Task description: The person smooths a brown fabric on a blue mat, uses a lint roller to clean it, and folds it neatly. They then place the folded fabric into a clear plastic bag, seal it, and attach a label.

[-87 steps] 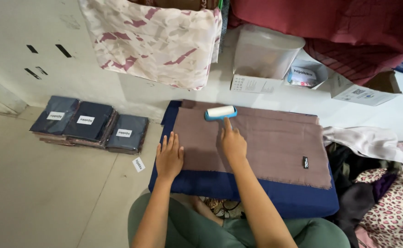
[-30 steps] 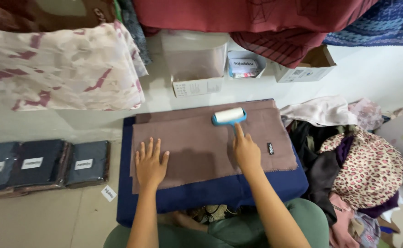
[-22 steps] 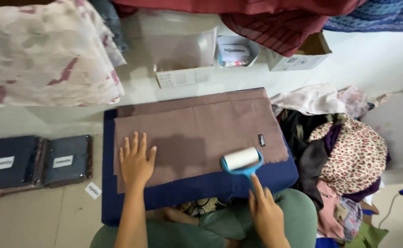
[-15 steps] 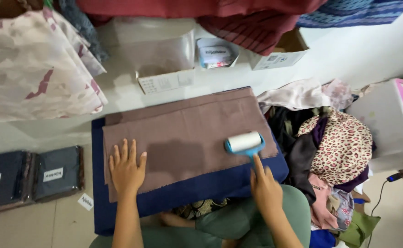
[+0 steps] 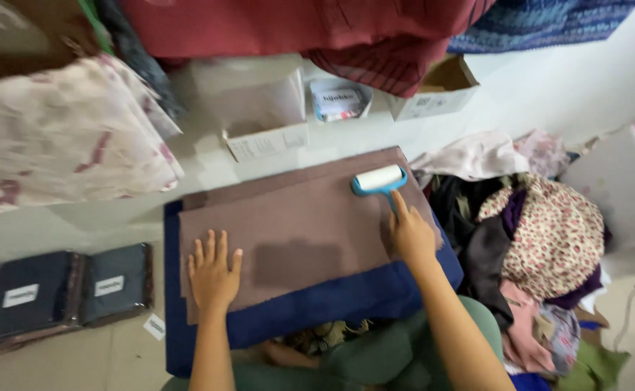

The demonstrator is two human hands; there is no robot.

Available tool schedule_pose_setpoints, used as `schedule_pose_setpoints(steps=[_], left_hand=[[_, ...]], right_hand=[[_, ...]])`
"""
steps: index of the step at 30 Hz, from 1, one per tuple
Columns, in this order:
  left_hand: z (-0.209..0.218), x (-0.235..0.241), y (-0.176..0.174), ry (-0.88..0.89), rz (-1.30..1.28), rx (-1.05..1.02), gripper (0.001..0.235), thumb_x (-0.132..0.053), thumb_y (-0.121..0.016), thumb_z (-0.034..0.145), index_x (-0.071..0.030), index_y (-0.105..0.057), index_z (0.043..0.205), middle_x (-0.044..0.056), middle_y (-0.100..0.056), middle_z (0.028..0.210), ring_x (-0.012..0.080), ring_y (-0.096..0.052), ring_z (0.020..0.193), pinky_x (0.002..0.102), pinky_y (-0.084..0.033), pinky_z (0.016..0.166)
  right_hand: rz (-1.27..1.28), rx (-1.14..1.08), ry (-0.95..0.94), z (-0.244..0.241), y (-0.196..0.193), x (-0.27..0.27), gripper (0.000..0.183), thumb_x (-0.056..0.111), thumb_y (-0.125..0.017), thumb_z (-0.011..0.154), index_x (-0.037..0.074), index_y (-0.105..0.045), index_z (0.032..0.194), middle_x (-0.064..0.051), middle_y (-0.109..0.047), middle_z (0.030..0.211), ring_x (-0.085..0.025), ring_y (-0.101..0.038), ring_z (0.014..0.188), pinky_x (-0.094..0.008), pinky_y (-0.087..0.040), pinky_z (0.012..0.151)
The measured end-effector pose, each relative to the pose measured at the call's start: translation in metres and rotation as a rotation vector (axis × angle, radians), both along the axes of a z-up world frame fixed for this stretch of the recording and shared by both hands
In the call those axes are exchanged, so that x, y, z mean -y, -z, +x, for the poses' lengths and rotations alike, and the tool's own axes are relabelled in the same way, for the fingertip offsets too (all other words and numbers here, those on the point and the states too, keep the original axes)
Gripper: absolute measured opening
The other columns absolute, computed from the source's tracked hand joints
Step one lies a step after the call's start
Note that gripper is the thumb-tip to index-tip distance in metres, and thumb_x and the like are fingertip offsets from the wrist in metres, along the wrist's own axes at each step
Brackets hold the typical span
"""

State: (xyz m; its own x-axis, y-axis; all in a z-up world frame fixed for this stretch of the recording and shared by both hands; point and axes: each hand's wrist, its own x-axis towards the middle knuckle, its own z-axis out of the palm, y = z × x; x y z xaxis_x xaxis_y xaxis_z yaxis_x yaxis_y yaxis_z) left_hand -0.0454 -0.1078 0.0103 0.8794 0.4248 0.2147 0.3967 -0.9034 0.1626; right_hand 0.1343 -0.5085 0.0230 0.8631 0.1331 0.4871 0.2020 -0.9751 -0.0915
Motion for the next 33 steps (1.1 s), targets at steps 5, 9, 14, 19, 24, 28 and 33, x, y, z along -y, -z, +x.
schedule_pose_setpoints(steps=[5, 9, 14, 19, 24, 28, 33], left_hand=[[0.001, -0.003, 0.005, 0.023, -0.032, -0.009, 0.066, -0.055, -0.039, 0.102, -0.022, -0.042, 0.158, 0.008, -0.038, 0.166, 0.0384, -0.032, 0.152, 0.057, -0.027, 0.12], [0.003, -0.002, 0.004, 0.022, -0.073, -0.003, 0.068, -0.056, -0.035, 0.102, -0.022, -0.037, 0.161, 0.008, -0.033, 0.168, 0.0387, -0.027, 0.154, 0.056, -0.019, 0.122], [0.003, -0.002, 0.01, 0.029, -0.023, 0.029, 0.067, -0.056, -0.036, 0.102, -0.022, -0.041, 0.16, 0.007, -0.037, 0.167, 0.039, -0.03, 0.153, 0.057, -0.023, 0.12], [0.005, -0.004, 0.008, -0.005, -0.048, -0.004, 0.067, -0.057, -0.034, 0.101, -0.025, -0.038, 0.16, 0.004, -0.033, 0.168, 0.036, -0.026, 0.155, 0.055, -0.02, 0.122], [0.005, -0.003, 0.005, -0.028, -0.084, -0.081, 0.069, -0.062, -0.029, 0.1, -0.029, -0.033, 0.16, -0.001, -0.027, 0.17, 0.0309, -0.02, 0.157, 0.051, -0.015, 0.124], [0.003, 0.0, -0.005, -0.026, -0.139, -0.073, 0.068, -0.059, -0.032, 0.1, -0.029, -0.032, 0.16, 0.0, -0.026, 0.17, 0.032, -0.019, 0.157, 0.052, -0.014, 0.125], [0.005, -0.007, 0.013, -0.018, -0.059, -0.036, 0.07, -0.064, -0.029, 0.099, -0.031, -0.034, 0.16, -0.002, -0.028, 0.17, 0.0305, -0.022, 0.157, 0.051, -0.019, 0.123]], right_hand=[[0.038, -0.146, -0.006, -0.128, -0.007, 0.069, 0.056, 0.034, -0.056, 0.1, 0.037, -0.043, 0.155, -0.007, -0.059, 0.089, -0.039, -0.067, 0.069, -0.05, -0.053, 0.054], [0.188, -0.243, -0.013, -0.192, -0.03, 0.094, 0.059, 0.025, -0.061, 0.098, 0.031, -0.046, 0.155, -0.004, -0.06, 0.09, -0.034, -0.062, 0.079, -0.05, -0.047, 0.055], [0.137, -0.183, -0.002, -0.137, -0.019, 0.093, 0.059, 0.029, -0.062, 0.098, 0.031, -0.046, 0.154, -0.008, -0.062, 0.095, -0.038, -0.066, 0.076, -0.051, -0.049, 0.056], [0.191, -0.206, -0.101, -0.022, -0.025, 0.057, 0.061, 0.027, -0.058, 0.098, 0.028, -0.043, 0.157, -0.015, -0.061, 0.091, -0.048, -0.063, 0.075, -0.059, -0.046, 0.058], [0.226, -0.365, -0.085, 0.062, -0.048, 0.018, 0.057, 0.029, -0.049, 0.098, 0.028, -0.042, 0.154, -0.024, -0.066, 0.097, -0.054, -0.064, 0.083, -0.065, -0.047, 0.066], [0.279, -0.421, -0.151, 0.072, -0.074, 0.032, 0.055, 0.032, -0.047, 0.098, 0.024, -0.045, 0.153, -0.029, -0.068, 0.118, -0.054, -0.062, 0.102, -0.064, -0.047, 0.083], [0.455, -0.243, -0.521, 0.017, -0.142, 0.073, 0.047, 0.031, -0.059, 0.102, 0.021, -0.056, 0.148, -0.016, -0.069, 0.134, -0.031, -0.068, 0.12, -0.039, -0.05, 0.093]])
